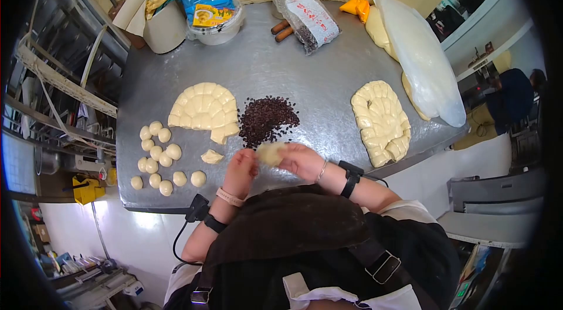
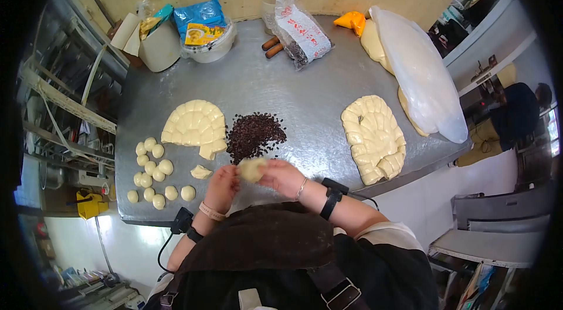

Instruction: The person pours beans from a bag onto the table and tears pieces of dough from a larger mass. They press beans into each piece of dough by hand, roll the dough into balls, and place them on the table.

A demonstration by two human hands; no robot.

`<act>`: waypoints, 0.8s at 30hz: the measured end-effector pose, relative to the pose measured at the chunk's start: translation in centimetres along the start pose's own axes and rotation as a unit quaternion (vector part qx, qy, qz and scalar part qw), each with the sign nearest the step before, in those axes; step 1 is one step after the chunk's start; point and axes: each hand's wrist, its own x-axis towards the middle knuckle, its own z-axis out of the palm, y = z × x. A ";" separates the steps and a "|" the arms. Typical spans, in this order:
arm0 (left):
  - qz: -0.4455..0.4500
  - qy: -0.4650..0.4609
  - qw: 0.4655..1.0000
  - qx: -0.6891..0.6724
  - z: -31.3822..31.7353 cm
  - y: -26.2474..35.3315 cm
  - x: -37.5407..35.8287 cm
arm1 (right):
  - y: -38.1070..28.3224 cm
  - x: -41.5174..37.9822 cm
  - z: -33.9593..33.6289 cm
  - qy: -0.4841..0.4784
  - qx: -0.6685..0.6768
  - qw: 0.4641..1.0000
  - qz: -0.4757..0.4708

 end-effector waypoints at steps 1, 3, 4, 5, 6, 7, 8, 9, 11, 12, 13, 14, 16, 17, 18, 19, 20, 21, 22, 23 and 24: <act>0.000 0.002 1.000 -0.001 -0.6 0.1 -0.2 | 0.0 1.6 -2.1 0.091 -0.037 0.992 -0.078; -0.037 0.069 0.991 -0.111 -1.5 0.9 -0.4 | -2.2 2.3 -3.2 0.283 -0.334 0.872 -0.220; -0.035 0.069 0.990 -0.114 -1.8 1.0 -0.4 | -3.1 2.5 -3.6 0.293 -0.482 0.756 -0.333; -0.030 0.047 0.997 -0.058 -2.1 0.9 -0.5 | -3.3 2.6 -4.0 0.289 -0.607 0.604 -0.428; -0.025 0.026 0.999 -0.002 -2.3 0.6 -0.6 | -2.7 2.8 -4.5 0.287 -0.608 0.605 -0.427; -0.024 0.027 0.999 -0.004 -2.3 0.2 -0.5 | -1.9 3.2 -4.8 0.202 -0.710 0.539 -0.407; -0.037 0.008 0.998 0.052 -2.1 0.0 -0.4 | -1.5 3.3 -4.8 0.112 -0.795 0.460 -0.380; -0.048 -0.011 0.993 0.108 -2.0 -0.1 -0.3 | -1.3 3.4 -4.7 0.110 -0.795 0.458 -0.383; -0.033 -0.020 0.989 0.141 -1.5 0.3 -0.5 | -1.9 3.8 -4.0 0.177 -0.731 0.555 -0.356; -0.027 -0.029 0.984 0.171 -1.3 0.5 -0.9 | -2.5 3.1 -2.9 0.221 -0.690 0.585 -0.365; -0.021 -0.025 0.985 0.169 -1.1 0.8 -0.8 | -2.8 3.4 -2.9 0.215 -0.691 0.583 -0.368; -0.017 -0.045 0.983 0.177 -0.8 1.0 -0.6 | -3.0 3.5 -2.7 0.229 -0.458 0.806 -0.298; -0.010 -0.062 0.981 0.185 0.0 1.4 0.0 | -3.3 3.1 -2.6 0.133 0.071 0.975 -0.162; 0.017 -0.080 0.985 0.150 0.9 1.5 0.6 | -3.6 2.2 -1.4 0.129 0.070 0.976 -0.162; 0.043 -0.099 0.988 0.115 1.7 1.5 1.3 | -3.9 1.2 0.0 0.070 0.145 0.982 -0.097; 0.048 -0.097 0.987 0.115 2.0 0.6 3.0 | -3.9 0.7 0.7 0.010 0.218 0.976 -0.029; 0.059 -0.143 0.984 0.084 2.0 -0.9 5.3 | -3.3 1.1 0.0 -0.050 0.211 0.976 -0.020; 0.069 -0.189 0.978 0.053 2.7 -1.2 6.2 | -2.7 1.5 -0.3 -0.053 0.209 0.976 -0.020; 0.072 -0.190 0.978 0.054 3.1 -1.6 6.5 | -1.9 1.9 -0.5 -0.036 0.182 0.983 -0.004; 0.113 -0.187 0.970 0.110 3.9 -1.3 6.2 | -1.8 2.0 0.2 -0.018 0.156 0.988 0.011; 0.154 -0.183 0.957 0.165 4.5 -0.9 5.9 | -1.8 1.5 0.7 0.010 0.071 0.997 -0.028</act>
